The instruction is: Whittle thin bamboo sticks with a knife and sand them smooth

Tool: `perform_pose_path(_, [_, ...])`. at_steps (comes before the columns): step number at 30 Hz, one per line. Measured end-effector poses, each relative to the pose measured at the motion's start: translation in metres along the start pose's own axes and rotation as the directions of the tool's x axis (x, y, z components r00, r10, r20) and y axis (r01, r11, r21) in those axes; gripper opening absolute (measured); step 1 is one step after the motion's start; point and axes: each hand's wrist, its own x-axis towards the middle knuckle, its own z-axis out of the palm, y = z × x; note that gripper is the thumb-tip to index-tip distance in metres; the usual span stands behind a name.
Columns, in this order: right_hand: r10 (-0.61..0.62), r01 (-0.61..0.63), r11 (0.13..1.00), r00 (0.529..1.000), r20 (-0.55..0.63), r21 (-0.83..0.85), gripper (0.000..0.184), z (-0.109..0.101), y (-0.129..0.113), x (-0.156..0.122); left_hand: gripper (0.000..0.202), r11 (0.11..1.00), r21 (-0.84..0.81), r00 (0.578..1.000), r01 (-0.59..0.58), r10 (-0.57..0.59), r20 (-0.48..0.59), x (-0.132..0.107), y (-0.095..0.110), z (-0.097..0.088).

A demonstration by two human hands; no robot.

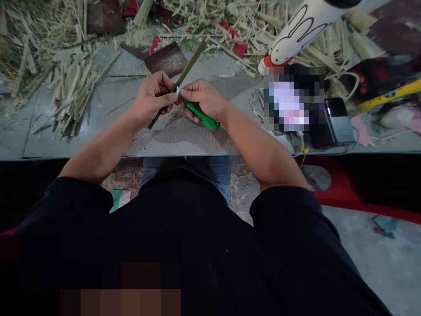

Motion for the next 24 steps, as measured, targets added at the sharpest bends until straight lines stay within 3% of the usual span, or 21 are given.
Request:
perform_pose_path(4, [-0.039,0.038,0.999,0.999,0.016,0.025,0.070,0.004,-0.001,-0.001,0.051,0.985,0.173,0.997,0.008,0.004,-0.071,0.003,-0.004,0.000])
perform_pose_path(7, [-0.047,0.047,0.998,0.999,0.009,0.034,0.066,0.009,-0.004,-0.004,0.059,0.968,0.249,0.992,-0.042,0.071,-0.106,0.007,-0.009,0.001])
perform_pose_path(13, [-0.030,0.032,0.999,0.998,-0.053,0.038,0.062,0.012,-0.006,-0.005,0.053,0.937,0.327,0.981,-0.125,0.167,-0.103,0.008,-0.014,0.001])
perform_pose_path(18, [0.079,-0.080,0.997,0.995,-0.053,-0.012,0.055,0.007,-0.004,-0.003,0.039,0.932,0.358,0.986,-0.050,0.103,-0.130,-0.001,-0.008,0.003])
perform_pose_path(21, [0.034,-0.033,0.999,0.998,-0.060,0.008,0.059,0.010,-0.003,-0.003,0.038,0.951,0.308,0.992,-0.016,0.054,-0.113,-0.006,-0.004,0.005])
perform_pose_path(24, [-0.012,0.014,1.000,0.997,-0.078,0.025,0.066,0.014,-0.002,-0.003,0.044,0.940,0.339,0.991,-0.035,0.076,-0.111,-0.007,-0.001,0.006])
